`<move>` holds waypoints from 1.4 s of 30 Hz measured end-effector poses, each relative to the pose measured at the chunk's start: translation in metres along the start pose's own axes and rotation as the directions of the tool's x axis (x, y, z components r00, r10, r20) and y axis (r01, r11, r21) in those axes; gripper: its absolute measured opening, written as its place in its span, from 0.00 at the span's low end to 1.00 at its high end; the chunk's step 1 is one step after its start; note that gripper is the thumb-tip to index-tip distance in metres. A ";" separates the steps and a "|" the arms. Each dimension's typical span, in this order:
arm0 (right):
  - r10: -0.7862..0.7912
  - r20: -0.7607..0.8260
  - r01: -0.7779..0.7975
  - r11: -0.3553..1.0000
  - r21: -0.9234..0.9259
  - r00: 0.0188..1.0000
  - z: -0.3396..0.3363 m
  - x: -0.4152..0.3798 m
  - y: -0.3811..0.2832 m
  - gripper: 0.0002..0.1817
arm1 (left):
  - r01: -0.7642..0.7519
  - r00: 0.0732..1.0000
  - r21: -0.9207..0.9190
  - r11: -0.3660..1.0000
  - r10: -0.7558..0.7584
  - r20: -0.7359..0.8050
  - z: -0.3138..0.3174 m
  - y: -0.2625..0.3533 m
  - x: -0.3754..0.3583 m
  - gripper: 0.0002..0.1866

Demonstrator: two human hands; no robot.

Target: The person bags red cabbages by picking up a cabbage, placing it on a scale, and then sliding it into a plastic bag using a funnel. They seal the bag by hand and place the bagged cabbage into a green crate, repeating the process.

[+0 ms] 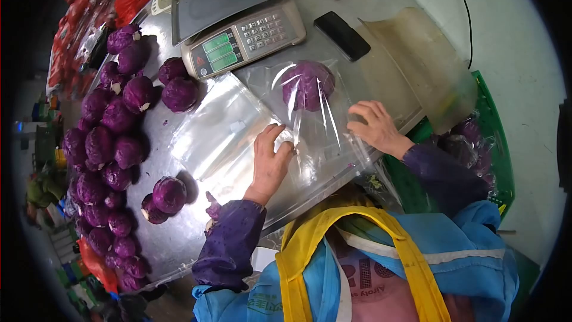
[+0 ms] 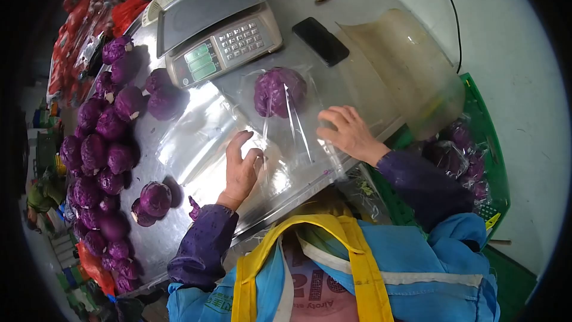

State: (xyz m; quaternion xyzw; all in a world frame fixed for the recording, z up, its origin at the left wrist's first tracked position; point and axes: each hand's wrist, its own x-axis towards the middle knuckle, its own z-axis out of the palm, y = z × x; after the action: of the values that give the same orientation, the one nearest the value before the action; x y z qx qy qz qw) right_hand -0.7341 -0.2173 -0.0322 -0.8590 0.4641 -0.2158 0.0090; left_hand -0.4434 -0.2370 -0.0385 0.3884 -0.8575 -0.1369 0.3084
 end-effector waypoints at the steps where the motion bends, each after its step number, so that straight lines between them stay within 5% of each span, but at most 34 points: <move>1: -0.051 0.010 0.051 0.997 0.054 0.999 0.004 0.004 -0.001 0.19 | -0.018 1.000 -0.015 1.000 0.018 0.020 0.000 0.001 0.004 0.17; 3: -0.106 0.017 0.103 0.988 0.112 0.994 0.007 0.009 -0.001 0.16 | 0.019 1.000 -0.047 0.999 -0.018 0.025 -0.009 0.004 0.010 0.15; 5: 0.186 -0.076 -0.136 0.893 0.429 0.980 0.004 0.013 -0.001 0.10 | 0.180 0.982 -0.267 0.947 -0.190 -0.013 -0.023 0.000 0.019 0.12; 6: 0.183 -0.078 -0.133 0.894 0.429 0.980 -0.007 0.018 0.000 0.10 | 0.292 0.942 -0.422 0.858 -0.334 -0.028 -0.033 0.000 0.026 0.07; 7: 0.374 -0.043 -0.244 0.684 0.688 0.926 -0.027 0.026 0.000 0.07 | 0.395 0.871 -0.545 0.740 -0.490 -0.035 -0.050 0.008 0.039 0.04; 8: 0.532 0.052 -0.298 0.388 0.872 0.845 -0.045 0.033 -0.001 0.05 | 0.329 0.885 -0.608 0.722 -0.461 -0.069 -0.065 0.010 0.051 0.04; 11: 0.522 -0.119 -0.149 0.443 0.884 0.845 -0.078 0.057 -0.011 0.02 | 0.302 0.829 -0.771 0.561 -0.553 -0.078 -0.088 0.032 0.080 0.04; 15: 0.562 -0.063 -0.172 0.355 0.919 0.824 -0.082 0.064 -0.013 0.04 | 0.342 0.767 -0.868 0.361 -0.641 0.035 -0.077 0.024 0.081 0.06; 17: 0.653 0.059 -0.148 0.083 0.985 0.755 -0.087 0.062 -0.018 0.05 | 0.365 0.721 -0.911 0.192 -0.677 0.146 -0.086 0.037 0.080 0.08; 20: 0.621 0.210 -0.204 -0.081 0.976 0.755 -0.088 0.050 -0.020 0.05 | 0.411 0.742 -0.891 0.193 -0.639 0.204 -0.081 0.040 0.064 0.07; 23: 0.663 0.363 -0.323 -0.189 0.927 0.655 -0.056 0.021 -0.014 0.05 | 0.550 0.642 -0.810 0.202 -0.723 0.255 -0.054 0.039 0.034 0.05; 27: 0.614 0.527 -0.448 -0.296 0.844 0.587 -0.034 -0.012 -0.015 0.05 | 0.573 0.505 -0.817 -0.062 -0.759 0.412 -0.024 0.043 -0.009 0.04; 31: 0.522 0.600 -0.629 -0.148 0.764 0.606 -0.037 -0.023 -0.020 0.05 | 0.620 0.378 -0.765 -0.176 -0.787 0.487 -0.017 0.050 -0.032 0.04; 35: 0.527 0.526 -0.687 0.164 0.708 0.667 -0.044 0.007 -0.022 0.09 | 0.652 0.388 -0.742 -0.155 -0.773 0.502 -0.010 0.055 -0.041 0.05; 37: 0.579 0.465 -0.670 0.200 0.715 0.669 -0.024 0.005 -0.014 0.13 | 0.648 0.378 -0.742 -0.173 -0.773 0.510 -0.008 0.054 -0.044 0.04; 39: 0.585 0.297 -0.603 0.442 0.664 0.755 0.009 -0.005 -0.007 0.15 | 0.678 0.361 -0.709 -0.194 -0.753 0.550 -0.004 0.049 -0.050 0.02; 42: 0.601 0.365 -0.645 0.351 0.679 0.711 0.019 -0.005 -0.009 0.15 | 0.690 0.336 -0.699 -0.188 -0.773 0.538 0.000 0.046 -0.045 0.04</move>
State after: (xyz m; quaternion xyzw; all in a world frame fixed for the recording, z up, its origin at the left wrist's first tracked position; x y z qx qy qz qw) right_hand -0.7228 -0.2116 -0.0493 -0.5313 0.6150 -0.3490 0.4666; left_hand -0.4475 -0.1723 -0.0359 0.5874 -0.2393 -0.6886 0.3516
